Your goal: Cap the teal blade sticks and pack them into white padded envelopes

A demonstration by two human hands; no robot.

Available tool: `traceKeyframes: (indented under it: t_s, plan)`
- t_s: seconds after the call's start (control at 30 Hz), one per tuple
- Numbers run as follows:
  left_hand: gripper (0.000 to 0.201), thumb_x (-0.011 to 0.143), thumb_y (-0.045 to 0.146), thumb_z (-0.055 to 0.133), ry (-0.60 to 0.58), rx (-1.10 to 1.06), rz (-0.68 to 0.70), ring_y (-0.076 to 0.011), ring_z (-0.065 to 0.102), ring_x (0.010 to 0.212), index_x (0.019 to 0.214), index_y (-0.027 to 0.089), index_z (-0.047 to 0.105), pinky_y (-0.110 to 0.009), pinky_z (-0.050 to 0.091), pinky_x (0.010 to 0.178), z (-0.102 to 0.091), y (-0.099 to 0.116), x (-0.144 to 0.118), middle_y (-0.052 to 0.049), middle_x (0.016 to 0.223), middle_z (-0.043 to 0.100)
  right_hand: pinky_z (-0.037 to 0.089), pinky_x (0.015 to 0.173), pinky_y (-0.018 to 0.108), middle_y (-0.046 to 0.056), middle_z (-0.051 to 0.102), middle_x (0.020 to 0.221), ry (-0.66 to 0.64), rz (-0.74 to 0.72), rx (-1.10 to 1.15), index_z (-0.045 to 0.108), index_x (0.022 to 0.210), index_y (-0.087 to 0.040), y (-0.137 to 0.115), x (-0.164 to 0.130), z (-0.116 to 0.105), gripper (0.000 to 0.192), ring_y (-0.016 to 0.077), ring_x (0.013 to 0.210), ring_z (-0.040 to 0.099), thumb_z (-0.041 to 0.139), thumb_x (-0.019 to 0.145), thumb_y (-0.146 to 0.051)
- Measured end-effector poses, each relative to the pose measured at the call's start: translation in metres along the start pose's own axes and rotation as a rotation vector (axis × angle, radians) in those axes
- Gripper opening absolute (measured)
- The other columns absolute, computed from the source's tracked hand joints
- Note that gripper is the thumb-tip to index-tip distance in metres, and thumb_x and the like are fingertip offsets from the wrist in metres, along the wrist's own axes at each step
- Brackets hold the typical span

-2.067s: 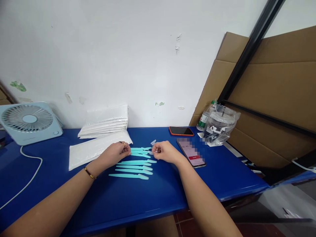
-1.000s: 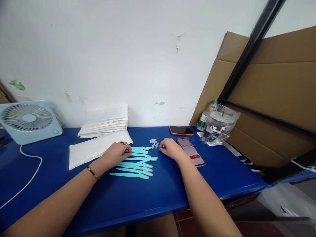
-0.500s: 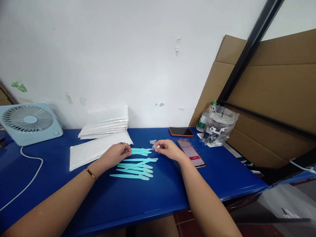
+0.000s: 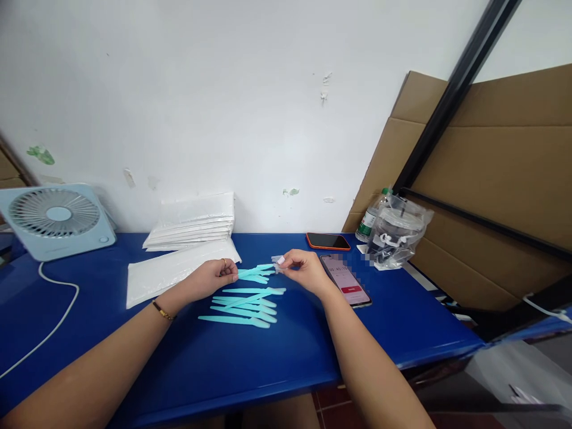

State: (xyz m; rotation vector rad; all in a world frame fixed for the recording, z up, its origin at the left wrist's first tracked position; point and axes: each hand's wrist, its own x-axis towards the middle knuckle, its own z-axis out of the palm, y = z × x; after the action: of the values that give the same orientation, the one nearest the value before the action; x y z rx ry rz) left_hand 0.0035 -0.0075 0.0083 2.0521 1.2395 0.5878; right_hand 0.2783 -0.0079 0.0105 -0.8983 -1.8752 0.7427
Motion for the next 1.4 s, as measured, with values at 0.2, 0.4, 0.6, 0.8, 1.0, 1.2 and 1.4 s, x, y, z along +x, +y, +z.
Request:
traceKeyframes:
  t_s: [0.2, 0.4, 0.6, 0.8, 1.0, 1.2, 1.4]
  plan:
    - [0.027, 0.074, 0.042, 0.053, -0.155, -0.222, -0.006, -0.0139, 0.054, 0.068, 0.081, 0.016, 0.056, -0.025, 0.043, 0.064, -0.007, 0.009, -0.003, -0.002, 0.074, 0.06, 0.05, 0.07, 0.031, 0.006, 0.068, 0.082, 0.07, -0.143, -0.196, 0.065, 0.067, -0.02, -0.009, -0.001, 0.001, 0.015, 0.0179, 0.077, 0.063, 0.064, 0.076, -0.031]
    - [0.027, 0.072, 0.042, 0.053, -0.205, -0.249, -0.03, -0.0131, 0.052, 0.067, 0.078, 0.016, 0.055, -0.025, 0.041, 0.065, -0.012, 0.012, -0.005, 0.0, 0.071, 0.057, 0.05, 0.07, 0.03, 0.006, 0.068, 0.083, 0.111, -0.163, -0.28, 0.066, 0.068, -0.021, -0.01, -0.002, -0.002, 0.013, 0.0179, 0.077, 0.063, 0.062, 0.077, -0.029]
    - [0.027, 0.072, 0.042, 0.053, -0.255, -0.258, -0.026, -0.0125, 0.049, 0.066, 0.079, 0.016, 0.056, -0.025, 0.039, 0.065, -0.013, 0.012, -0.006, 0.001, 0.07, 0.056, 0.05, 0.071, 0.031, 0.006, 0.069, 0.082, 0.047, -0.172, -0.23, 0.066, 0.067, -0.02, -0.015, -0.003, 0.004, 0.014, 0.0181, 0.078, 0.064, 0.062, 0.077, -0.029]
    - [0.028, 0.072, 0.043, 0.054, -0.304, -0.265, -0.024, -0.0122, 0.049, 0.067, 0.079, 0.017, 0.057, -0.024, 0.04, 0.066, -0.015, 0.009, -0.006, 0.001, 0.072, 0.057, 0.05, 0.066, 0.028, 0.007, 0.069, 0.081, -0.039, -0.179, -0.153, 0.068, 0.068, -0.02, -0.021, -0.006, 0.012, 0.011, 0.017, 0.075, 0.065, 0.065, 0.076, -0.027]
    - [0.028, 0.073, 0.044, 0.058, -0.419, -0.189, 0.015, -0.0124, 0.052, 0.067, 0.078, 0.017, 0.06, -0.024, 0.041, 0.065, -0.015, 0.006, -0.007, 0.0, 0.073, 0.061, 0.05, 0.068, 0.027, 0.005, 0.069, 0.08, -0.212, -0.17, -0.129, 0.069, 0.073, -0.02, -0.021, -0.006, 0.014, 0.006, 0.0163, 0.078, 0.064, 0.064, 0.076, -0.023]
    - [0.029, 0.077, 0.044, 0.052, -0.059, 0.168, 0.044, -0.0184, 0.058, 0.079, 0.09, 0.021, 0.064, -0.027, 0.044, 0.068, -0.004, 0.001, -0.002, -0.002, 0.089, 0.065, 0.048, 0.07, 0.028, 0.004, 0.066, 0.088, -0.085, -0.093, -0.439, 0.068, 0.086, -0.02, 0.006, 0.002, -0.01, 0.02, 0.0154, 0.078, 0.061, 0.052, 0.08, -0.011]
    - [0.017, 0.079, 0.033, 0.052, 0.102, 0.468, 0.125, -0.0207, 0.056, 0.094, 0.085, 0.023, 0.065, -0.029, 0.042, 0.08, 0.007, 0.0, 0.006, -0.003, 0.094, 0.065, 0.044, 0.077, 0.029, 0.005, 0.062, 0.092, -0.216, -0.018, -0.63, 0.068, 0.089, -0.02, 0.032, 0.006, -0.014, 0.02, 0.0166, 0.083, 0.058, 0.059, 0.075, -0.01]
